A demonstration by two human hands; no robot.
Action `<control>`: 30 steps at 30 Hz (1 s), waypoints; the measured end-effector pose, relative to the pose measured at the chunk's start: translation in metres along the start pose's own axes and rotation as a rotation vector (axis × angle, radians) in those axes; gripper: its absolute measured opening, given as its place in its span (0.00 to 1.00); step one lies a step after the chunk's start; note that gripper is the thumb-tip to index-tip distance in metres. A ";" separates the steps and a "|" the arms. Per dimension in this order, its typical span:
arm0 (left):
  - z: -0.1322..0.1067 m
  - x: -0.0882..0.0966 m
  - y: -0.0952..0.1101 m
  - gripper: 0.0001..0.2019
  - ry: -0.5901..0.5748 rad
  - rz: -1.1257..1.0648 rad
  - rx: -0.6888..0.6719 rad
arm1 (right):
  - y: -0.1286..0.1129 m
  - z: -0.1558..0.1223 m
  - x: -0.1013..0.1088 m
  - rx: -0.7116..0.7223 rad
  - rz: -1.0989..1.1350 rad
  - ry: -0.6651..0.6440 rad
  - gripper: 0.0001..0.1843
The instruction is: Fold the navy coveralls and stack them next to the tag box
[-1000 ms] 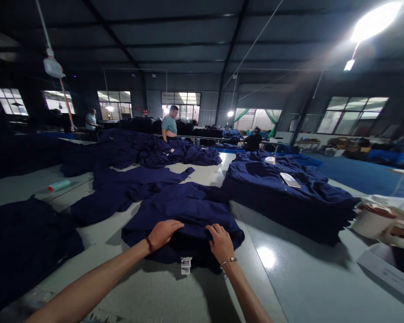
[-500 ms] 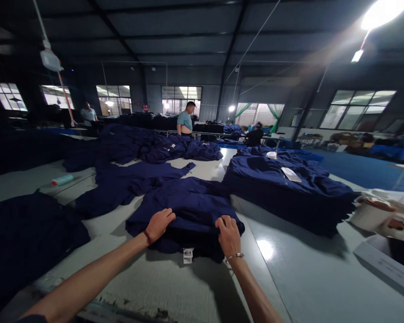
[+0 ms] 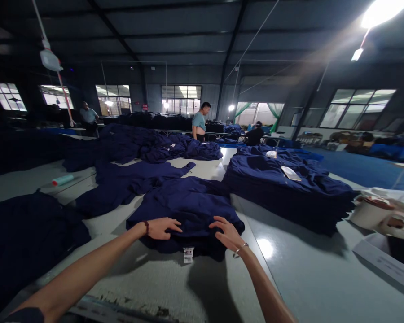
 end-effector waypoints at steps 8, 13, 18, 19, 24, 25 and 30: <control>0.049 0.026 -0.009 0.11 0.291 -0.044 0.239 | -0.031 0.057 0.005 0.153 0.063 0.070 0.16; 0.053 -0.020 -0.019 0.50 0.005 0.000 0.247 | -0.024 0.054 -0.042 0.132 -0.010 -0.197 0.43; 0.045 -0.040 -0.034 0.59 -0.061 -0.032 0.290 | -0.022 0.034 -0.071 0.038 -0.104 -0.362 0.57; 0.046 -0.041 -0.035 0.59 -0.081 -0.043 0.287 | -0.025 0.033 -0.072 0.030 -0.110 -0.371 0.57; 0.046 -0.036 -0.032 0.59 -0.124 -0.062 0.301 | -0.034 0.031 -0.068 -0.043 -0.119 -0.420 0.58; 0.044 -0.036 -0.030 0.58 -0.118 -0.058 0.297 | -0.036 0.028 -0.069 -0.054 -0.120 -0.429 0.58; 0.021 -0.048 -0.004 0.57 -0.091 0.007 0.253 | -0.054 0.000 -0.076 -0.055 -0.160 -0.451 0.61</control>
Point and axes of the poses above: each hand's wrist, its own z-axis towards the middle knuckle, its own x-axis out of the back of the hand, y = z × x, the point moved 7 cm from there along z, towards the middle knuckle, and after that the axes turned 12 degrees about -y, right-handed, at the moved point
